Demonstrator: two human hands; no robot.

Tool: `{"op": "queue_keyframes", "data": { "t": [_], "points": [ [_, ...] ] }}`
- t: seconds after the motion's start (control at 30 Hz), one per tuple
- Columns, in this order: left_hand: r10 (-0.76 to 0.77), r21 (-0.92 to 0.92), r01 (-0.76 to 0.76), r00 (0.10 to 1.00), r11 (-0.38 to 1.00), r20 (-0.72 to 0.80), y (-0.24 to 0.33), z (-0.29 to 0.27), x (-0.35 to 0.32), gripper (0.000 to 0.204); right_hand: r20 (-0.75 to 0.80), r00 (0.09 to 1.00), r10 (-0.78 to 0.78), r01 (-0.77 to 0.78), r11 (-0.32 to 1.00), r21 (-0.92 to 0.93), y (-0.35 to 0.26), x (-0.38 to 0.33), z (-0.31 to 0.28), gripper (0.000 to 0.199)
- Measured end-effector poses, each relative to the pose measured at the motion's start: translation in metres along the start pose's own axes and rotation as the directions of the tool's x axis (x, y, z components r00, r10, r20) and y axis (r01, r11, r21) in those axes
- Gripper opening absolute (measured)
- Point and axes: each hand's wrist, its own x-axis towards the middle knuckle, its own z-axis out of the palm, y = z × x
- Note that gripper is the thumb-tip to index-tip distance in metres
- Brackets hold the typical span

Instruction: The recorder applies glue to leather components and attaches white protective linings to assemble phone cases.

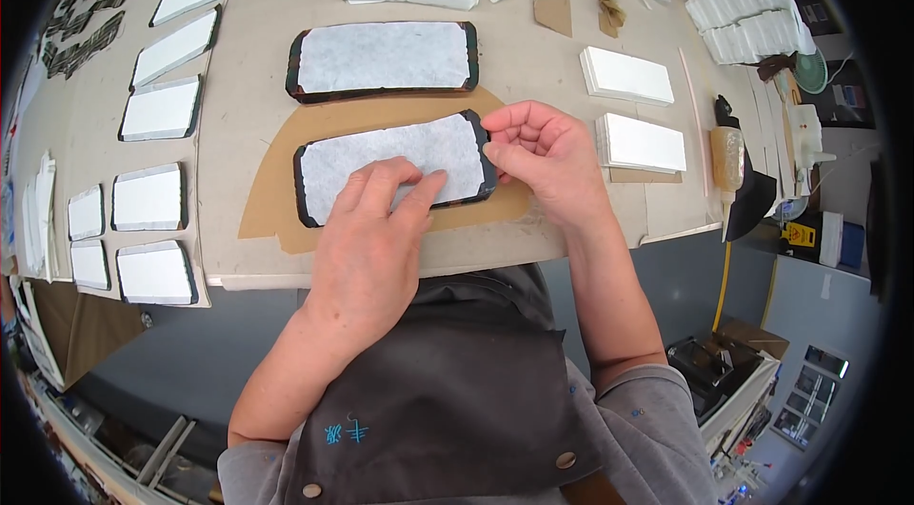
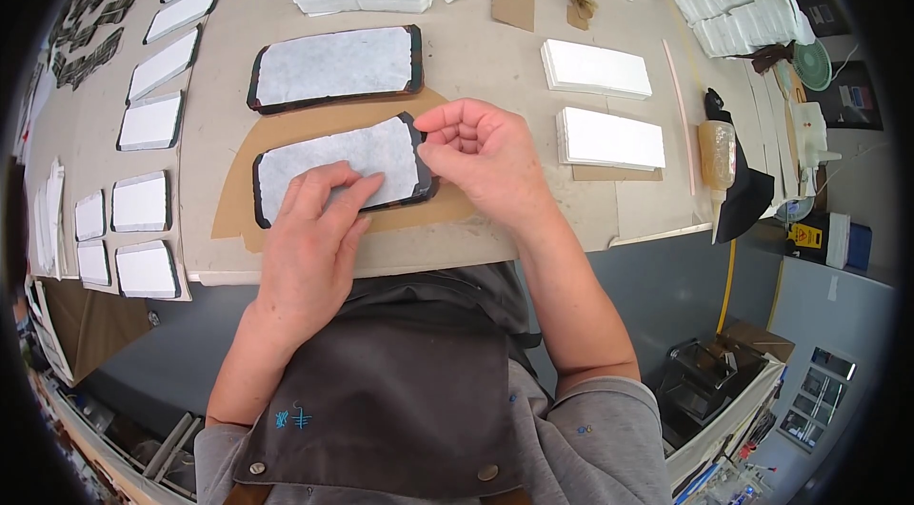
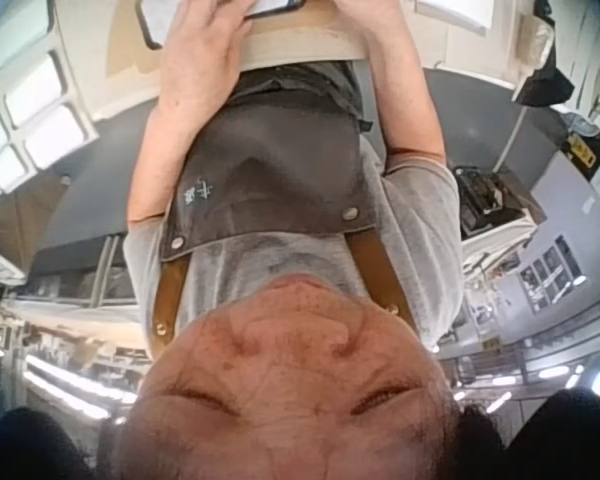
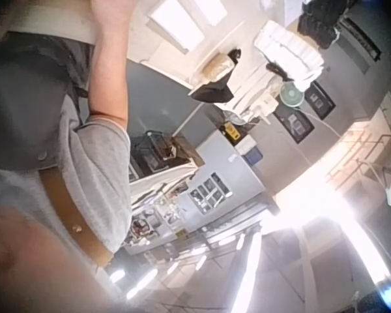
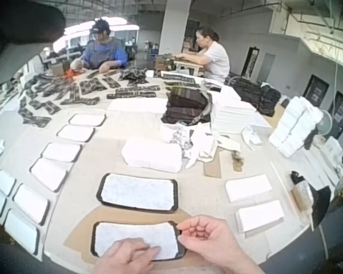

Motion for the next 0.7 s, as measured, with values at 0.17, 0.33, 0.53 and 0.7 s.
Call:
{"op": "queue_keyframes", "data": {
  "t": [0.17, 0.33, 0.53, 0.7],
  "points": [
    [0.037, 0.100, -0.038, 0.999, 0.994, 0.012, 0.000, 0.007, 0.001, 0.043, -0.044, 0.999, 0.007, -0.008, 1.000, -0.009, 0.005, 0.002, 0.002, 0.021],
    [0.081, 0.139, -0.078, 0.997, 0.987, -0.009, 0.001, 0.010, 0.002, 0.044, -0.068, 0.998, 0.013, -0.018, 0.996, -0.085, 0.005, 0.003, 0.000, 0.021],
    [0.074, 0.139, -0.073, 0.997, 0.988, -0.004, 0.003, 0.003, 0.004, 0.037, 0.006, 1.000, 0.024, -0.023, 0.988, -0.150, 0.004, 0.001, -0.003, 0.021],
    [0.070, 0.177, -0.063, 0.997, 0.982, -0.030, -0.004, 0.007, 0.013, 0.038, 0.034, 0.993, 0.111, -0.103, 0.975, -0.195, -0.010, -0.001, -0.002, 0.026]
  ]
}}
